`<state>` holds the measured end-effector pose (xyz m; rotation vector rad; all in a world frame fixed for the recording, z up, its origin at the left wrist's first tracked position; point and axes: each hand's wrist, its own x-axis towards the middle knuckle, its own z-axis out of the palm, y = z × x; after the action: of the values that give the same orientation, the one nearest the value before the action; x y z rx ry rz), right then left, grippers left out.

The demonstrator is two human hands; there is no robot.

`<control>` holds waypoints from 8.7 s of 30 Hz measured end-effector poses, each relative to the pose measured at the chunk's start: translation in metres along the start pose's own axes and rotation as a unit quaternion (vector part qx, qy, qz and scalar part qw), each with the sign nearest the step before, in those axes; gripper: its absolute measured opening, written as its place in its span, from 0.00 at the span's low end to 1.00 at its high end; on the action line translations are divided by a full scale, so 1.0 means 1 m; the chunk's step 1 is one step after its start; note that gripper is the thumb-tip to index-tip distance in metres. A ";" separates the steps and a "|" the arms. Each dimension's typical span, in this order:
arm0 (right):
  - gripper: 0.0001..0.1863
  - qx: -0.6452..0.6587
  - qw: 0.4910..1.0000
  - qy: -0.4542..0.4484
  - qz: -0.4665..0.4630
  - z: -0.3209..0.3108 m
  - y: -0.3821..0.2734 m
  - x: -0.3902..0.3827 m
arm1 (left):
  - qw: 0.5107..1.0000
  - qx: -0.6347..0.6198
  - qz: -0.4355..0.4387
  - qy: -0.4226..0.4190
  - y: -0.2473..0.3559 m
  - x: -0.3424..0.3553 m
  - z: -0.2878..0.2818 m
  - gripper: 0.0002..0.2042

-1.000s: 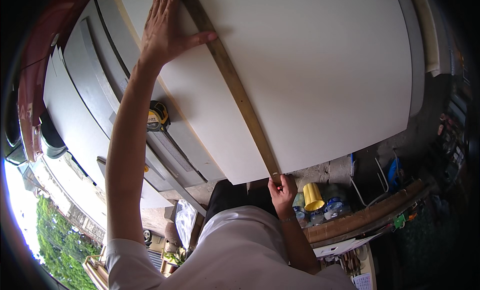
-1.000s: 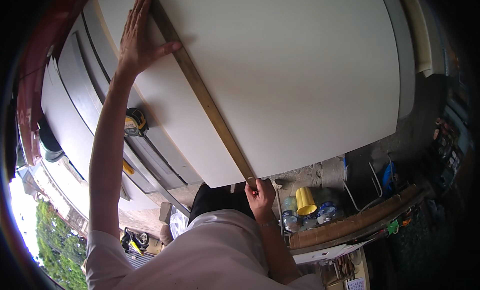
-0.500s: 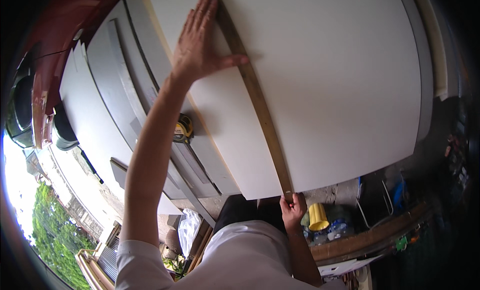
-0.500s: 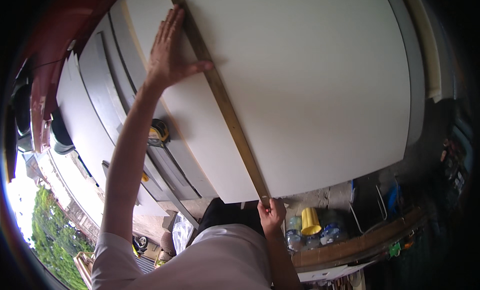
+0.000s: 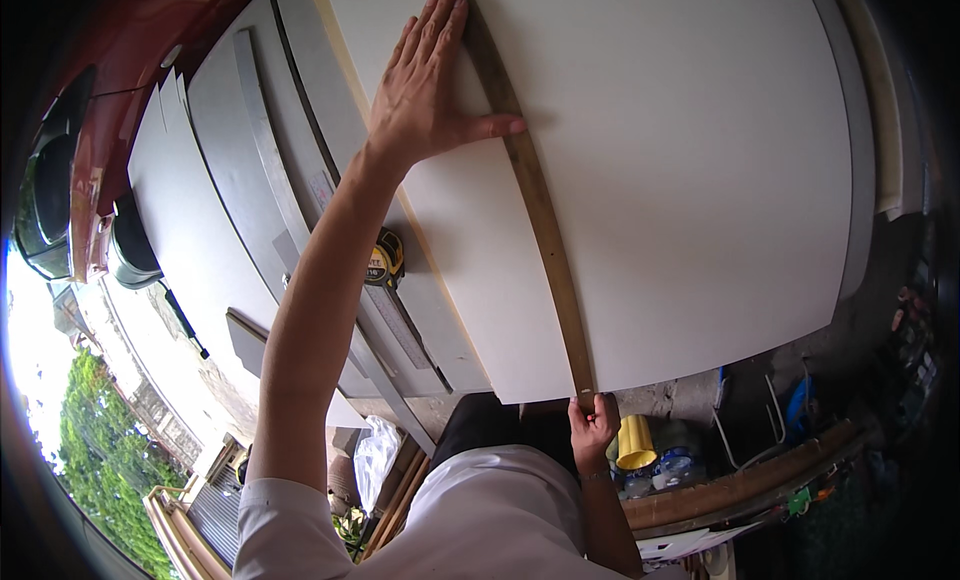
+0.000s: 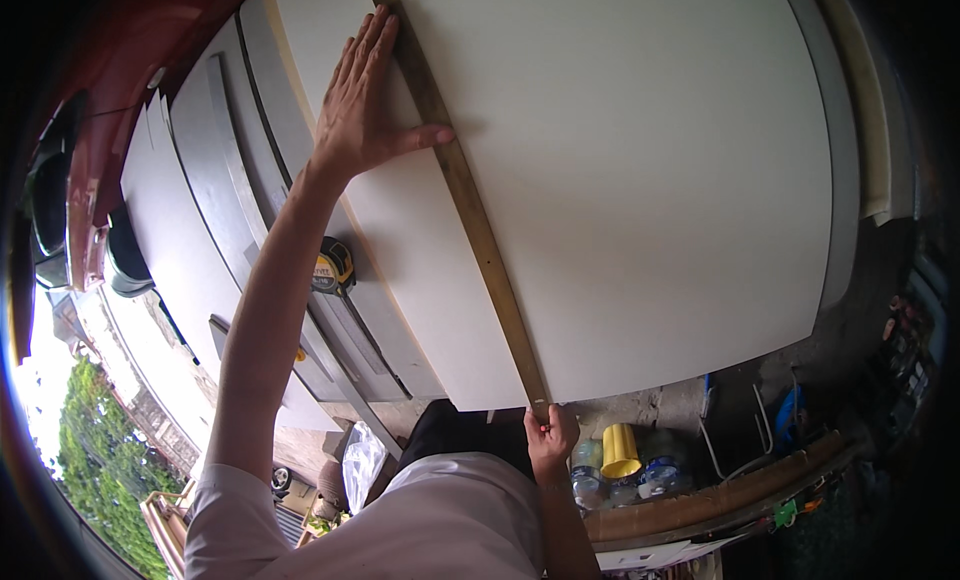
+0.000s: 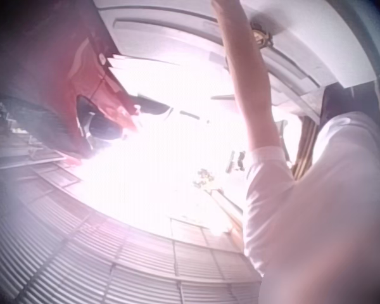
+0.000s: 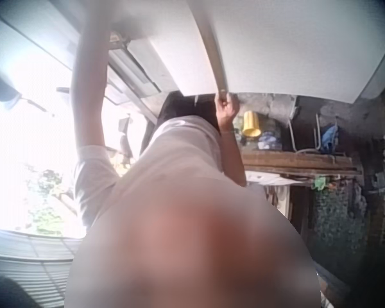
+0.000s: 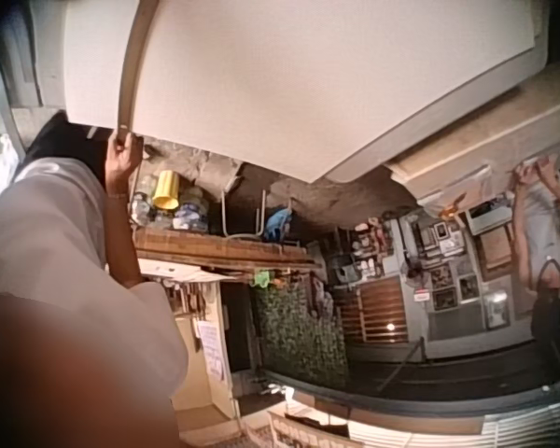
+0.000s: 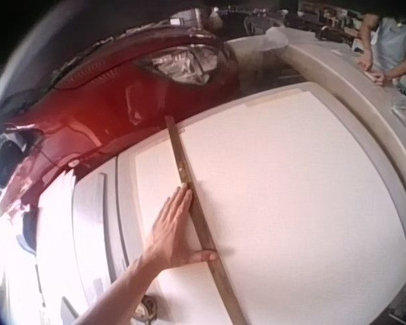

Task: The person measures a white board with a tape measure and marks points with a pencil. They then use a long wooden ruler to draw straight lines across the board. Finally, they flip the board to reveal a red side and continue marking.

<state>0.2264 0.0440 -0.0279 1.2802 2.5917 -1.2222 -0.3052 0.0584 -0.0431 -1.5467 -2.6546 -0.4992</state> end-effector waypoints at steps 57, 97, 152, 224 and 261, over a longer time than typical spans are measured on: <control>0.15 -0.065 0.954 -0.113 -0.269 -0.087 -0.024 0.054 | 0.985 -0.032 -0.064 -0.158 0.011 0.011 -0.028 0.70; 0.12 -0.152 0.973 0.172 -0.012 -0.360 0.250 0.222 | 0.808 0.083 -0.580 -0.062 0.195 -0.309 -0.081 0.07; 0.09 0.293 0.923 0.018 -0.247 -0.084 -0.074 0.341 | 0.982 -0.122 -0.112 -0.091 0.113 -0.041 0.000 0.56; 0.11 0.161 0.922 -0.044 -0.349 -0.086 -0.089 0.315 | 0.983 -0.120 -0.104 -0.095 0.113 -0.039 -0.006 0.49; 0.08 0.075 0.900 0.064 -0.425 -0.098 -0.098 0.430 | 0.987 -0.096 -0.105 -0.080 0.175 0.033 0.029 0.55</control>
<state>-0.0956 0.3608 -0.0350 0.1536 3.3352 -1.4553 -0.1688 0.1737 -0.0197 -1.4122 -2.9912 -0.6873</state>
